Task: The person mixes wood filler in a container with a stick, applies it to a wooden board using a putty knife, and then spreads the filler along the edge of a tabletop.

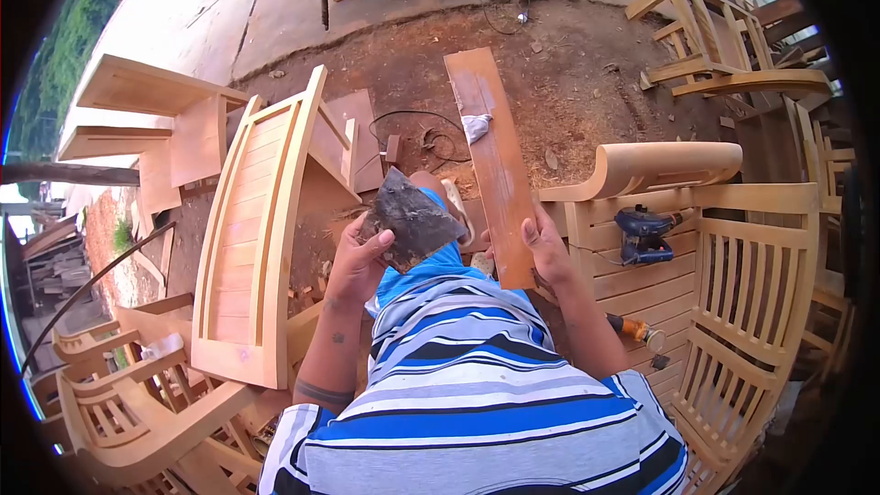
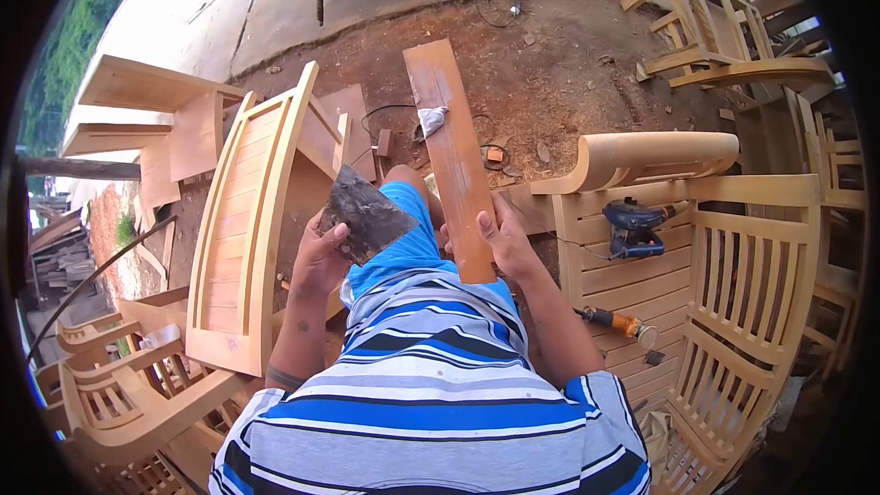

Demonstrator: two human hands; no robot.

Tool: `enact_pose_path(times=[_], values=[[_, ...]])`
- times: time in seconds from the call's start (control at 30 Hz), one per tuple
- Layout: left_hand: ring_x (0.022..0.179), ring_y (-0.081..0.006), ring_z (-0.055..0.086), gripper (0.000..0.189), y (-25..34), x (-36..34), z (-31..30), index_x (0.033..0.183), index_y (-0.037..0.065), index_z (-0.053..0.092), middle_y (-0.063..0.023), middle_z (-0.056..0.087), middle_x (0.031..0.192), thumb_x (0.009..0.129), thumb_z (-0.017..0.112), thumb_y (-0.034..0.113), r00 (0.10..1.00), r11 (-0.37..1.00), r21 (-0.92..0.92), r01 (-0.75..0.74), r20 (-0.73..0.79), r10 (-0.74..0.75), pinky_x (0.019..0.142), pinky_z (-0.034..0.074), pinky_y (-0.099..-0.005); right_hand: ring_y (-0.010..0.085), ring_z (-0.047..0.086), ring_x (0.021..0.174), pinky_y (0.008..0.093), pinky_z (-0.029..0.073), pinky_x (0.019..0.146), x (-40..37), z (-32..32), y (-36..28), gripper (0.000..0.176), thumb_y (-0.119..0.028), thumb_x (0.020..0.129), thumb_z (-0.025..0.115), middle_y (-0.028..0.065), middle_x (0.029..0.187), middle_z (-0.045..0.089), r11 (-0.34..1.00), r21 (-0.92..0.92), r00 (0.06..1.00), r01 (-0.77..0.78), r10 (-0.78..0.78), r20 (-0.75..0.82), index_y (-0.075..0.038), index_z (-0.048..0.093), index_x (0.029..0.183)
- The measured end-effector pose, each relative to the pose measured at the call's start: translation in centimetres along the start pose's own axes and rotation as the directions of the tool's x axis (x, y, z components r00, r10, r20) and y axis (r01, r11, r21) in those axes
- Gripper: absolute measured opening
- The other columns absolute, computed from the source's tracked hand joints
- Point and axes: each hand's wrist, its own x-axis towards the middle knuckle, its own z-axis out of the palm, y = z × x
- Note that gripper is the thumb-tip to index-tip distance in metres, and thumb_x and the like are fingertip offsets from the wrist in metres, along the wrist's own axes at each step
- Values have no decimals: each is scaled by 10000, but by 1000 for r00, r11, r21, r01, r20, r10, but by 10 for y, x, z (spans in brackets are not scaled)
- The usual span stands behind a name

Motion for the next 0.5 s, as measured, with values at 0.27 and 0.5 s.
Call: enact_pose_path(times=[0.27,0.5], values=[[1015,-202,634,382,49,255,5,1230,-31,524,-101,649,1099,876,610,81,973,980,24,197,115,-199,906,507,-349,262,678,823,359,566,728,189,-73,-55,527,-353,973,543,216,1040,635,997,77,993,-2,11,-119,-7,361,1325],[1128,-215,584,480,169,541,-9,1291,2,515,-93,623,1208,840,660,76,984,976,-126,178,33,-176,1016,432,-395,319,674,908,429,555,799,485,-127,-164,600,-351,929,599,214,1086,620,998,70,988,-4,15,-151,-29,347,1367]])
